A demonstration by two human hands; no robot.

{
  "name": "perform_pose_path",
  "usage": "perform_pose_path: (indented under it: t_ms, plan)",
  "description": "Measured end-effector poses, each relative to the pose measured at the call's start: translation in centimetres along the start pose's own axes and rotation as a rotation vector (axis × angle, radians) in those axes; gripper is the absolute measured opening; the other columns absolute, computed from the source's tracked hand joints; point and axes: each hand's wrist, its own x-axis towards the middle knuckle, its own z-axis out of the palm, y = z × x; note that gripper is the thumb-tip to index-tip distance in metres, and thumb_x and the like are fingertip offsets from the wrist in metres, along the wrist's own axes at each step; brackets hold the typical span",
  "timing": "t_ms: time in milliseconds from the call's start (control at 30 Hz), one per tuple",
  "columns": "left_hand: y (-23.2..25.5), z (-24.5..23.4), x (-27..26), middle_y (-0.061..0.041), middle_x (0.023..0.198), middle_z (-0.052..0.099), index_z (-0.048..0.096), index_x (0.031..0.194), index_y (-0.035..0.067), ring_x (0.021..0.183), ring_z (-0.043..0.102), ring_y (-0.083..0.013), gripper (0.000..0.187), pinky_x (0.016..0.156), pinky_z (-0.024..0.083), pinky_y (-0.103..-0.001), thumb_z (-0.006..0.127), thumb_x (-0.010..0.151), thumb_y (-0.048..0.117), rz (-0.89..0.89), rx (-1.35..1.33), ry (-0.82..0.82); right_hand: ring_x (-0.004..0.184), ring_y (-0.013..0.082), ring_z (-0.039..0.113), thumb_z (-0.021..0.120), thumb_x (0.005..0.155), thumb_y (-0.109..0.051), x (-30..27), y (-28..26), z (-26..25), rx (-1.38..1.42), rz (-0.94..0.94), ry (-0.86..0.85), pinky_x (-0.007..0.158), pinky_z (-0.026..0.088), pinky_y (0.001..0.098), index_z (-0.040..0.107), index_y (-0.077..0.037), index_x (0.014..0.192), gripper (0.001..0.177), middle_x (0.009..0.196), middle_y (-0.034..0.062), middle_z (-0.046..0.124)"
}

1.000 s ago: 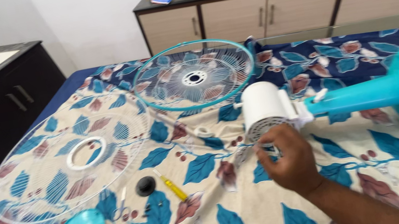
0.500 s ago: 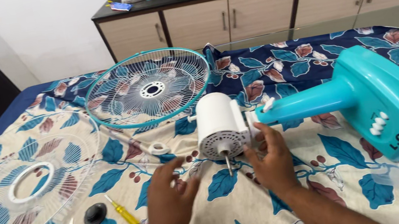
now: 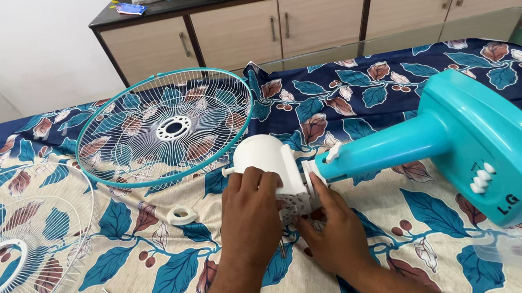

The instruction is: The person disassembles a teal and white LG desk fan on a floral tablecloth. Using a yellow screwdriver, they remove screws from the motor housing and base, then detach the rear motor cover and base plate, leaving the components separated on the table.

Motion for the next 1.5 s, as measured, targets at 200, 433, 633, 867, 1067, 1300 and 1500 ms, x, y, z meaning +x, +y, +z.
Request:
perform_pose_path:
  t_ms: [200, 433, 633, 867, 1067, 1300, 1500]
  plan:
    - [-0.7, 0.2, -0.3, -0.006, 0.100, 0.064, 0.067, 0.100, 0.010, 0.095, 0.058, -0.0300, 0.029, 0.086, 0.046, -0.045, 0.075, 0.074, 0.002, 0.058, -0.029, -0.038, 0.101, 0.0256, 0.073, 0.078, 0.081, -0.013, 0.0, -0.1, 0.0, -0.006, -0.002, 0.001, 0.083, 0.060, 0.0360, 0.033, -0.004, 0.153, 0.085, 0.130, 0.0190, 0.060]
    - [-0.7, 0.1, -2.1, -0.005, 0.103, 0.064, 0.066, 0.106, 0.010, 0.096, 0.058, -0.0279, 0.034, 0.091, 0.048, -0.042, 0.069, 0.074, -0.001, 0.164, 0.021, 0.013, 0.099, 0.0252, 0.074, 0.077, 0.081, -0.013, -0.2, -0.3, -0.1, -0.001, 0.028, 0.016, 0.084, 0.060, 0.0364, 0.036, -0.006, 0.152, 0.083, 0.128, 0.0178, 0.062]
    - [-0.5, -0.5, -1.7, -0.007, 0.107, 0.063, 0.067, 0.106, 0.010, 0.100, 0.059, -0.0300, 0.033, 0.089, 0.047, -0.044, 0.077, 0.074, 0.008, 0.125, -0.024, 0.044, 0.098, 0.0254, 0.074, 0.078, 0.080, -0.013, -0.2, -0.7, -0.1, -0.038, 0.057, 0.019, 0.082, 0.059, 0.0372, 0.035, -0.010, 0.158, 0.089, 0.131, 0.0176, 0.061]
    - [-0.7, 1.1, -3.7, -0.015, 0.120, 0.060, 0.066, 0.118, 0.006, 0.114, 0.057, -0.0338, 0.042, 0.093, 0.049, -0.044, 0.079, 0.078, 0.008, -0.247, -0.139, 0.168, 0.091, 0.0251, 0.077, 0.076, 0.084, -0.016, -0.1, 0.4, 0.4, -0.019, 0.034, -0.002, 0.078, 0.060, 0.0380, 0.031, -0.010, 0.156, 0.086, 0.106, 0.0150, 0.075]
    - [-2.2, 3.9, -7.3, -0.008, 0.106, 0.077, 0.062, 0.123, 0.001, 0.095, 0.075, -0.0153, 0.033, 0.083, 0.059, -0.031, 0.068, 0.093, 0.012, -0.902, -0.716, 0.131, 0.084, 0.0246, 0.078, 0.073, 0.088, -0.016, -0.1, 1.8, 1.0, 0.094, 0.072, 0.028, 0.073, 0.061, 0.0358, 0.029, -0.005, 0.139, 0.068, 0.097, 0.0158, 0.077]
    - [-3.2, 3.9, -8.5, -0.009, 0.098, 0.075, 0.063, 0.113, 0.001, 0.086, 0.071, -0.0132, 0.022, 0.077, 0.058, -0.027, 0.068, 0.093, 0.008, -0.904, -0.886, 0.179, 0.077, 0.0199, 0.074, 0.071, 0.089, -0.009, -0.1, 3.5, 1.3, 0.444, 0.145, 0.099, 0.068, 0.059, 0.0311, 0.037, -0.002, 0.119, 0.045, 0.091, 0.0157, 0.075]
    - [-1.6, 5.4, -7.7, -0.004, 0.104, 0.068, 0.057, 0.116, 0.009, 0.089, 0.068, -0.0118, 0.026, 0.080, 0.058, -0.026, 0.066, 0.092, 0.006, -1.165, -1.387, 0.270, 0.076, 0.0145, 0.073, 0.070, 0.091, -0.009, 0.2, 5.2, 2.0, 0.651, 0.089, 0.111, 0.069, 0.059, 0.0273, 0.040, -0.001, 0.120, 0.042, 0.089, 0.0126, 0.073]
